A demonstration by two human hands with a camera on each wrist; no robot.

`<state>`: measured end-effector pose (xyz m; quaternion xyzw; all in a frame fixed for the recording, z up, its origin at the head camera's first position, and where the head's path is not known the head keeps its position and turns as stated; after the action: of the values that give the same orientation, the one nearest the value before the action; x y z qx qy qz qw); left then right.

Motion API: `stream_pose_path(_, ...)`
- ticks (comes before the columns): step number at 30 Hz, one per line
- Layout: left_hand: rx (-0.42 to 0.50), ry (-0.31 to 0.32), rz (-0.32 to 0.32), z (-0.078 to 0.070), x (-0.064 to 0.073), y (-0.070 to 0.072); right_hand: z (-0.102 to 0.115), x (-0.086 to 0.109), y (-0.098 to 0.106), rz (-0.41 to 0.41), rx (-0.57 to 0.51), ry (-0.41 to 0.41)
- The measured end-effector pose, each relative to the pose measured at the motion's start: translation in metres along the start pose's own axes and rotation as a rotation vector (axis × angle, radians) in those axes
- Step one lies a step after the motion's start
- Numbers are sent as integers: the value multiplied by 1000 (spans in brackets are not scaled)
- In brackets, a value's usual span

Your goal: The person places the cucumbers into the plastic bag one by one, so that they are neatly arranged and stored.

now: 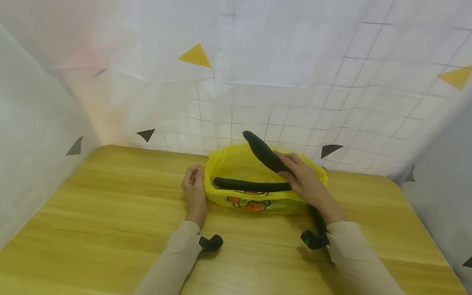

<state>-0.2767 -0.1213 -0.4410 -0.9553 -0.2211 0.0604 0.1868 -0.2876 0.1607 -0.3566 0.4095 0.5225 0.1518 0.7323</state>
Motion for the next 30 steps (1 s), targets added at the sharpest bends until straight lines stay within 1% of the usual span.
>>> stream_pose_path(6, 4, 22, 13, 0, 1, 2, 4, -2, -6, 77, 22, -21)
stream_pose_path(12, 15, 60, 55, -2, 3, 2, 8, -5, -10, 116, 63, -10)
stream_pose_path(15, 9, 67, 69, -2, 3, 1, 11, -6, -12, 148, 86, -11)
stream_pose_path(18, -3, 84, 77, -12, 8, 1, 13, -7, -15, 197, 88, -35)
stream_pose_path(22, 1, 109, 88, -14, 9, 2, 13, -7, -16, 243, 74, -67)
stream_pose_path(25, 19, 105, 82, -4, 2, 3, 13, -7, -16, 261, 69, -76)
stream_pose_path(30, 11, 87, 37, -1, 1, 2, 12, -8, -18, 302, 69, -83)
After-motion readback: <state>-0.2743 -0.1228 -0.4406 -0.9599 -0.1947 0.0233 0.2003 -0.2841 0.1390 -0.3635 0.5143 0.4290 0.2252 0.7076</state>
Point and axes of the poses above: each hand's wrist, its own x-axis away from the middle knuckle, its own y-axis out of the back of the hand, z = x × y, the point moved 1 cm from there along -x, towards the middle knuckle, and after that the axes turned 10 degrees about y, right-handed, at the moved point
